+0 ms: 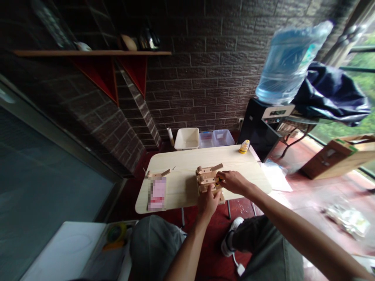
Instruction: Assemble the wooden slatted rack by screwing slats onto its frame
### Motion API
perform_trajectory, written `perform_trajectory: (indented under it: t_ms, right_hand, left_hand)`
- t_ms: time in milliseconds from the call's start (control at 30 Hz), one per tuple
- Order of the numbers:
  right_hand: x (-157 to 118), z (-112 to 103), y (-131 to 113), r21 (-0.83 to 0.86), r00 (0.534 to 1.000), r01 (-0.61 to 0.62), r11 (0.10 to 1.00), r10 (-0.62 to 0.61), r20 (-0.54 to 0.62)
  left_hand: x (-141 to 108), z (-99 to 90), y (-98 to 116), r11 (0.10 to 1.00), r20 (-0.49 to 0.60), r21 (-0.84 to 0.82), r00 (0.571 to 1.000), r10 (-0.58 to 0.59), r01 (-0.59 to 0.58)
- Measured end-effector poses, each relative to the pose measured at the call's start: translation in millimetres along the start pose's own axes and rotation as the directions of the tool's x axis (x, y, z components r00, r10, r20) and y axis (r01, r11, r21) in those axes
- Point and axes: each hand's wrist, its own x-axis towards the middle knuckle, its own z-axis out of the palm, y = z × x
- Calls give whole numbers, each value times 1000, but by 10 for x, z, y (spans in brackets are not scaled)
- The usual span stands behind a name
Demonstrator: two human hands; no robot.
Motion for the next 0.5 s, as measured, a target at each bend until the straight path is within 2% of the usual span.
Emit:
perform_trajectory:
  t_ms: [167, 333, 500]
  right_hand:
    - [-5, -13, -37, 0, 1000, 9, 1000, -9, 9]
    - [-9, -40, -66, -15, 999, 3, 1000, -3, 33]
    - [21, -19, -70, -21, 999, 0, 1000, 1, 40]
  left_hand:
    - [59, -88, -122, 990, 63, -139, 997, 45, -36]
    - [76, -102, -151, 982, 123, -187, 992, 39, -15]
    - [69, -75, -160, 980, 105, -198, 993, 51, -30]
